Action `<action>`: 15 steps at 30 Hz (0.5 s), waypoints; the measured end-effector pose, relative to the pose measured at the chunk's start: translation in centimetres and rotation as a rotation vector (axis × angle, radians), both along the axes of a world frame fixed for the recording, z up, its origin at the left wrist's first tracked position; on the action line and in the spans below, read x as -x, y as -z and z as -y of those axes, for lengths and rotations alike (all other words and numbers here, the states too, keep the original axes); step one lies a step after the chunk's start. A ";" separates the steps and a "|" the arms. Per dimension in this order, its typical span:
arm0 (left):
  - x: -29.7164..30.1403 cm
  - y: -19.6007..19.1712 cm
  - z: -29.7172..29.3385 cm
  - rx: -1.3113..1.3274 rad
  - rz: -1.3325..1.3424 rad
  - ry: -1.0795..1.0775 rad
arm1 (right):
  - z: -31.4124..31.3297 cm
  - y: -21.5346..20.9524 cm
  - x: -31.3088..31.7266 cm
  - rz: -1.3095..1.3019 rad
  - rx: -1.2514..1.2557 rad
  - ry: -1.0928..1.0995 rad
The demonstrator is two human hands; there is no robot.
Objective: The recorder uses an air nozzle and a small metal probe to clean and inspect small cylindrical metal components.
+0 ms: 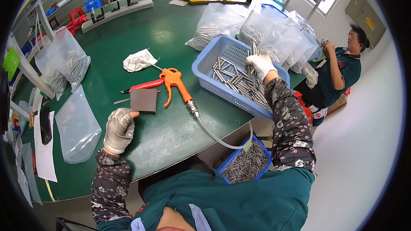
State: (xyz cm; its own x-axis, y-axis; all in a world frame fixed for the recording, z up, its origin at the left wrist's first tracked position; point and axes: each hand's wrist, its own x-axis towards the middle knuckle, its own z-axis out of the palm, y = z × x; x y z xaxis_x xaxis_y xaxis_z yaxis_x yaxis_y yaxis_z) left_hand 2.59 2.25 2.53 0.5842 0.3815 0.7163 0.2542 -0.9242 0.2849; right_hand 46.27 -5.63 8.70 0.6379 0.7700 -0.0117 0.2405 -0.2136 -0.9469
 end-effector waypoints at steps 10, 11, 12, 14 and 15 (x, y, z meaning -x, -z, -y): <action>1.0 1.1 -0.1 0.099 0.029 0.016 | -0.4 -2.5 1.6 -0.227 -0.305 0.157; 1.0 1.1 -0.2 0.108 0.020 0.015 | -0.3 -2.8 1.9 -0.206 -0.276 0.098; 0.9 1.1 -0.4 0.112 0.016 -0.009 | -0.5 -3.2 3.3 -0.234 -0.274 0.042; 0.7 0.9 -0.4 0.120 0.014 -0.028 | -0.8 -3.8 7.2 -0.284 -0.340 -0.158; 0.7 0.7 -0.2 0.182 0.079 -0.029 | -0.8 -4.1 10.1 -0.277 -0.366 -0.229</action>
